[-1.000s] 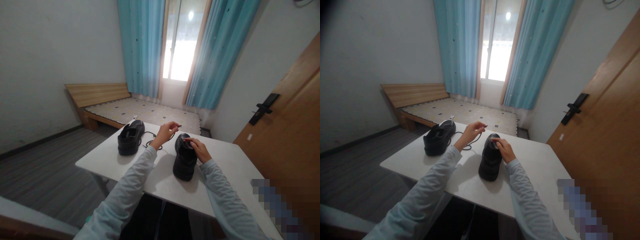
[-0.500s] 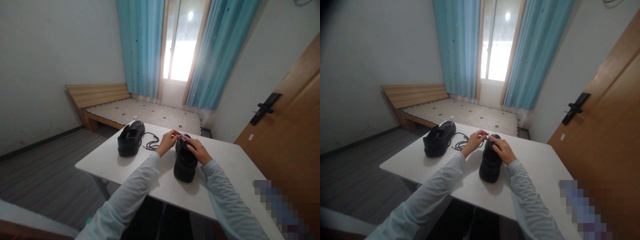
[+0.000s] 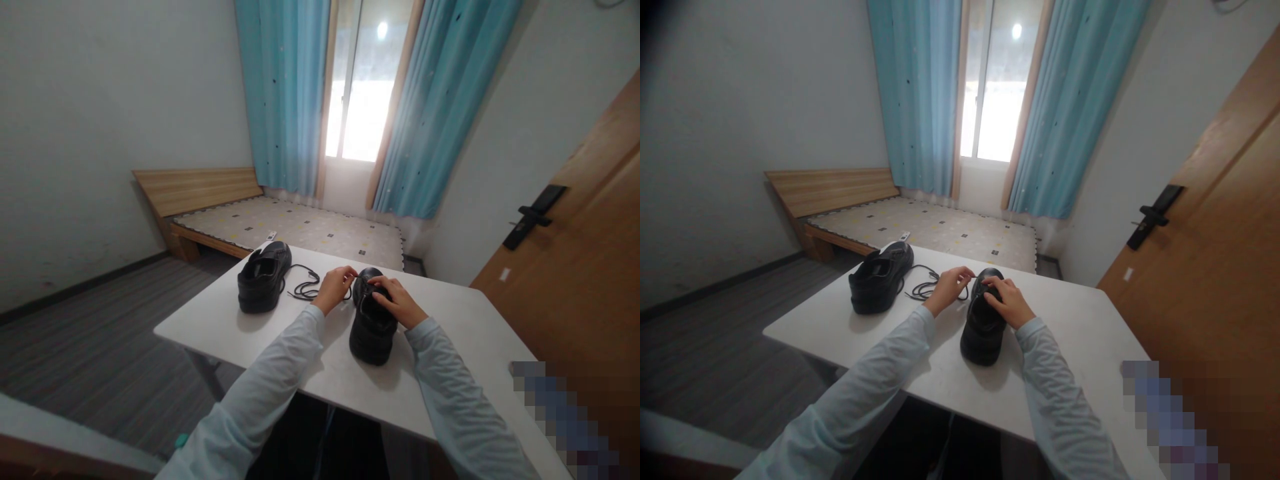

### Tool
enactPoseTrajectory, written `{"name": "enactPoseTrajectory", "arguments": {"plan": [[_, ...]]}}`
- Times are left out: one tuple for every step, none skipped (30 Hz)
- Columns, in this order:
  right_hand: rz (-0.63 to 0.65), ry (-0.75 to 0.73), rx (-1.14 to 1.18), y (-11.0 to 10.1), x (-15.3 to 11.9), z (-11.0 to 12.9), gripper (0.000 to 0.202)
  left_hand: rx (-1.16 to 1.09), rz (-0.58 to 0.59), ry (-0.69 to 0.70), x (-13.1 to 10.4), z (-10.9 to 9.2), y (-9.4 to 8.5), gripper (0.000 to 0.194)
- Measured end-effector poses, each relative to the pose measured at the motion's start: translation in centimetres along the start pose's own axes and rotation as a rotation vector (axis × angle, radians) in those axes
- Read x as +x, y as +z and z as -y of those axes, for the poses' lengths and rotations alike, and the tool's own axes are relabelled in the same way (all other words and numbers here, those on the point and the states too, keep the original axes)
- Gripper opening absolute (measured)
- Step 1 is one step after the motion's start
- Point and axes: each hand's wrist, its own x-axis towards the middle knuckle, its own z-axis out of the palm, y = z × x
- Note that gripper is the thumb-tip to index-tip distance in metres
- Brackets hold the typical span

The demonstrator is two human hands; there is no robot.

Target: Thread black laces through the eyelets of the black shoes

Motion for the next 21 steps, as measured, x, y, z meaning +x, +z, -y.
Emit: {"name": "enactPoseTrajectory", "arguments": {"plan": [[0.004,0.005,-0.006,0.03,0.0,0.04,0.033,0.014,-0.002,0.006,-0.03,0.01,0.05,0.018],[0.01,0.008,-0.014,0.05,-0.01,0.09,0.034,0.03,-0.006,0.015,-0.06,0.0,0.08,0.018],[0.014,0.01,-0.022,0.05,-0.01,0.13,0.034,0.049,-0.013,0.025,-0.09,-0.01,0.1,0.018],[0.015,0.011,-0.029,0.06,-0.02,0.18,0.034,0.069,-0.02,0.04,-0.13,-0.01,0.1,0.018],[0.016,0.011,-0.035,0.05,-0.03,0.22,0.034,0.086,-0.026,0.056,-0.17,-0.01,0.1,0.018],[0.017,0.009,-0.04,0.05,-0.03,0.25,0.035,0.098,-0.031,0.07,-0.21,0.0,0.09,0.018],[0.017,0.005,-0.044,0.05,-0.03,0.28,0.036,0.106,-0.034,0.083,-0.24,0.02,0.08,0.017],[0.017,-0.001,-0.045,0.05,-0.02,0.29,0.037,0.109,-0.037,0.092,-0.27,0.05,0.07,0.017],[0.016,-0.006,-0.046,0.06,-0.01,0.3,0.039,0.109,-0.04,0.096,-0.29,0.08,0.07,0.017],[0.012,-0.012,-0.047,0.09,0.01,0.3,0.041,0.109,-0.044,0.097,-0.31,0.1,0.07,0.017],[0.006,-0.018,-0.048,0.12,0.02,0.29,0.043,0.11,-0.048,0.098,-0.31,0.12,0.08,0.017],[-0.002,-0.022,-0.05,0.16,0.03,0.29,0.044,0.11,-0.052,0.1,-0.31,0.13,0.1,0.017],[-0.011,-0.024,-0.056,0.21,0.03,0.29,0.045,0.109,-0.054,0.101,-0.31,0.14,0.12,0.017],[-0.019,-0.024,-0.063,0.26,0.03,0.3,0.045,0.106,-0.054,0.103,-0.3,0.13,0.15,0.017],[-0.029,-0.021,-0.072,0.31,0.02,0.33,0.044,0.103,-0.054,0.104,-0.3,0.12,0.17,0.017],[-0.037,-0.016,-0.082,0.35,-0.01,0.38,0.044,0.101,-0.054,0.104,-0.29,0.1,0.2,0.017],[-0.045,-0.009,-0.092,0.39,-0.03,0.45,0.044,0.101,-0.055,0.102,-0.3,0.08,0.22,0.017],[-0.055,-0.001,-0.1,0.4,-0.06,0.53,0.044,0.102,-0.057,0.102,-0.3,0.05,0.25,0.016],[-0.065,0.007,-0.106,0.41,-0.09,0.63,0.044,0.103,-0.058,0.103,-0.3,0.03,0.28,0.016],[-0.076,0.013,-0.11,0.41,-0.12,0.73,0.044,0.101,-0.059,0.104,-0.31,0.01,0.32,0.016],[-0.086,0.02,-0.111,0.4,-0.13,0.83,0.044,0.095,-0.06,0.1,-0.32,0.0,0.37,0.015]]}}
